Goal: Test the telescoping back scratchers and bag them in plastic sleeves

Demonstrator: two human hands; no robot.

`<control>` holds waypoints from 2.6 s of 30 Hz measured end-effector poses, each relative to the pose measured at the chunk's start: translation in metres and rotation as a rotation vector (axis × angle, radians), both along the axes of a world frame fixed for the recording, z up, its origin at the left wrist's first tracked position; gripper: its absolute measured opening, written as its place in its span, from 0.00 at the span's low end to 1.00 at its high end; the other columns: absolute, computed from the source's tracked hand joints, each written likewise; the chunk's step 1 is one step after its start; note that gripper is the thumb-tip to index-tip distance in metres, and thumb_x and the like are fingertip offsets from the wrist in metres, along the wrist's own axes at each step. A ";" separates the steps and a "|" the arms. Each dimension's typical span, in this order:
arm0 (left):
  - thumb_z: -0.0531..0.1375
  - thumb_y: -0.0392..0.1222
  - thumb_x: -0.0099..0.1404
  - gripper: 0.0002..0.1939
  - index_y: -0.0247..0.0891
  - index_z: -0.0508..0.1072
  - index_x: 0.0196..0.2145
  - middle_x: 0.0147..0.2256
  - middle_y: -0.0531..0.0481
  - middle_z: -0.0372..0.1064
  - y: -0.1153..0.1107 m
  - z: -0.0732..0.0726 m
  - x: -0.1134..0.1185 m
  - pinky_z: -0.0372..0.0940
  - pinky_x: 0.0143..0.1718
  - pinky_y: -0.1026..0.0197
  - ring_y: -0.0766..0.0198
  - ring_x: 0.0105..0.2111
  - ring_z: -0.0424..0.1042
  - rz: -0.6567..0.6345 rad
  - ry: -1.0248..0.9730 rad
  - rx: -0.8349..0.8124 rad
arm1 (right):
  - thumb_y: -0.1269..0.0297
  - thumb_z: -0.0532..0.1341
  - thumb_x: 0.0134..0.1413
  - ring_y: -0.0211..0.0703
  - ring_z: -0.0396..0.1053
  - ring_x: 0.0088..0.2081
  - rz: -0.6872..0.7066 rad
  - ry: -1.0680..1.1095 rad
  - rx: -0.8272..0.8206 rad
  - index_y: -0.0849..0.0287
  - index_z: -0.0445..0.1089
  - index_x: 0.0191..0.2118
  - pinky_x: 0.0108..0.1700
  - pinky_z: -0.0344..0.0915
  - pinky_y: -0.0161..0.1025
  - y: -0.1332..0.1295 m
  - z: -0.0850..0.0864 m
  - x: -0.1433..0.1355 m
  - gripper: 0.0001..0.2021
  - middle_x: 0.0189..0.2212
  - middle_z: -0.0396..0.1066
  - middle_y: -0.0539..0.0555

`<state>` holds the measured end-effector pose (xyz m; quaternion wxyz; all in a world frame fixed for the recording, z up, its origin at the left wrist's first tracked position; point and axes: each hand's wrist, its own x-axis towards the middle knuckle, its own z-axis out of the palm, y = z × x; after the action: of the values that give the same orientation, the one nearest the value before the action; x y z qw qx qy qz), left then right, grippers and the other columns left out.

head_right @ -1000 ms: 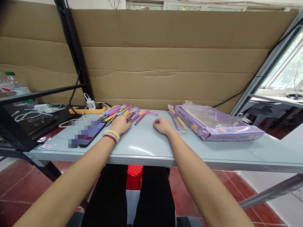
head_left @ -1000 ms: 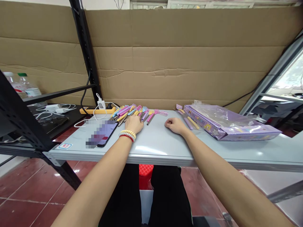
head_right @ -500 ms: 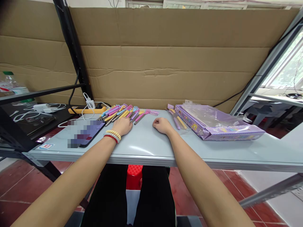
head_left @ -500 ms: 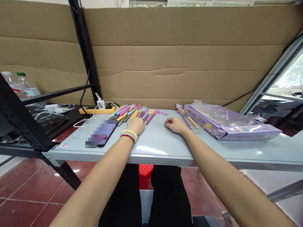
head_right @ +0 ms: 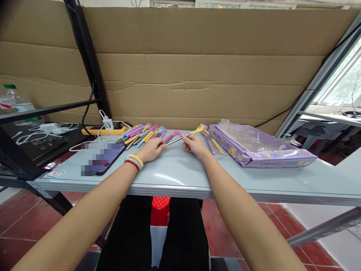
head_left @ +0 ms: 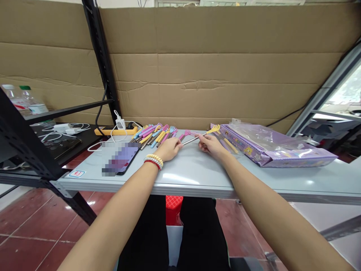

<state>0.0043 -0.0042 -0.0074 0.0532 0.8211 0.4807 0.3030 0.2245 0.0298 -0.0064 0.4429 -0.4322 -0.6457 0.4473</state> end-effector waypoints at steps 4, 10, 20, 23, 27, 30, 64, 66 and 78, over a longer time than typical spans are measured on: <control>0.53 0.46 0.65 0.13 0.37 0.73 0.34 0.34 0.47 0.73 -0.001 0.002 0.000 0.62 0.38 0.59 0.60 0.36 0.69 -0.033 -0.053 0.004 | 0.50 0.72 0.30 0.32 0.60 0.18 0.119 0.321 -0.072 0.60 0.72 0.33 0.16 0.49 0.31 -0.003 0.007 0.002 0.24 0.19 0.66 0.48; 0.52 0.41 0.65 0.12 0.37 0.73 0.37 0.40 0.42 0.72 -0.002 0.006 -0.006 0.62 0.41 0.56 0.55 0.41 0.70 0.456 -0.025 0.083 | 0.56 0.73 0.33 0.36 0.66 0.20 0.104 0.410 -0.082 0.61 0.73 0.32 0.15 0.53 0.30 -0.004 0.011 0.005 0.18 0.22 0.71 0.52; 0.55 0.36 0.61 0.15 0.27 0.74 0.43 0.47 0.31 0.69 0.009 0.005 -0.022 0.61 0.49 0.49 0.45 0.49 0.68 0.835 0.094 -0.041 | 0.58 0.72 0.34 0.34 0.66 0.19 0.090 0.392 -0.105 0.63 0.73 0.31 0.15 0.54 0.29 -0.005 0.011 0.005 0.18 0.20 0.70 0.51; 0.54 0.37 0.62 0.15 0.27 0.75 0.42 0.45 0.30 0.70 0.010 0.005 -0.024 0.62 0.48 0.49 0.45 0.48 0.69 0.851 0.076 -0.071 | 0.60 0.71 0.35 0.34 0.65 0.18 0.068 0.382 -0.109 0.63 0.72 0.31 0.14 0.53 0.29 -0.005 0.012 0.004 0.15 0.19 0.70 0.51; 0.53 0.38 0.63 0.15 0.29 0.74 0.43 0.45 0.33 0.70 0.013 0.004 -0.023 0.62 0.48 0.49 0.47 0.47 0.69 0.759 0.026 0.011 | 0.65 0.68 0.36 0.35 0.64 0.17 -0.060 0.400 -0.097 0.64 0.71 0.28 0.13 0.52 0.30 -0.004 0.012 0.004 0.11 0.18 0.69 0.52; 0.53 0.38 0.64 0.13 0.34 0.74 0.42 0.44 0.38 0.71 0.016 0.002 -0.022 0.62 0.49 0.53 0.51 0.47 0.68 0.571 -0.054 0.079 | 0.68 0.64 0.37 0.34 0.64 0.16 -0.198 0.519 -0.073 0.63 0.70 0.28 0.13 0.52 0.29 -0.002 0.014 0.007 0.07 0.17 0.69 0.51; 0.51 0.38 0.65 0.11 0.36 0.73 0.35 0.30 0.47 0.71 0.011 0.003 -0.016 0.61 0.36 0.60 0.59 0.32 0.68 0.283 -0.167 -0.049 | 0.70 0.57 0.39 0.31 0.56 0.13 -0.301 0.734 -0.096 0.60 0.64 0.22 0.15 0.53 0.29 0.007 0.015 0.020 0.01 0.11 0.63 0.49; 0.51 0.38 0.65 0.12 0.36 0.74 0.34 0.30 0.47 0.70 0.010 0.004 -0.017 0.61 0.36 0.60 0.60 0.32 0.67 0.267 -0.168 -0.053 | 0.71 0.57 0.38 0.31 0.56 0.13 -0.284 0.763 -0.109 0.59 0.63 0.22 0.15 0.53 0.29 0.006 0.016 0.019 0.01 0.11 0.63 0.49; 0.50 0.38 0.64 0.13 0.36 0.75 0.34 0.26 0.49 0.69 0.003 0.006 -0.020 0.60 0.33 0.60 0.60 0.29 0.66 0.225 -0.171 -0.077 | 0.71 0.57 0.36 0.32 0.59 0.16 -0.190 0.748 -0.085 0.59 0.63 0.21 0.18 0.57 0.29 0.000 0.015 0.016 0.01 0.12 0.63 0.49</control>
<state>-0.0157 -0.0017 -0.0016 0.0910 0.7306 0.5747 0.3574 0.2403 0.0300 0.0085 0.6691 -0.3151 -0.3776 0.5572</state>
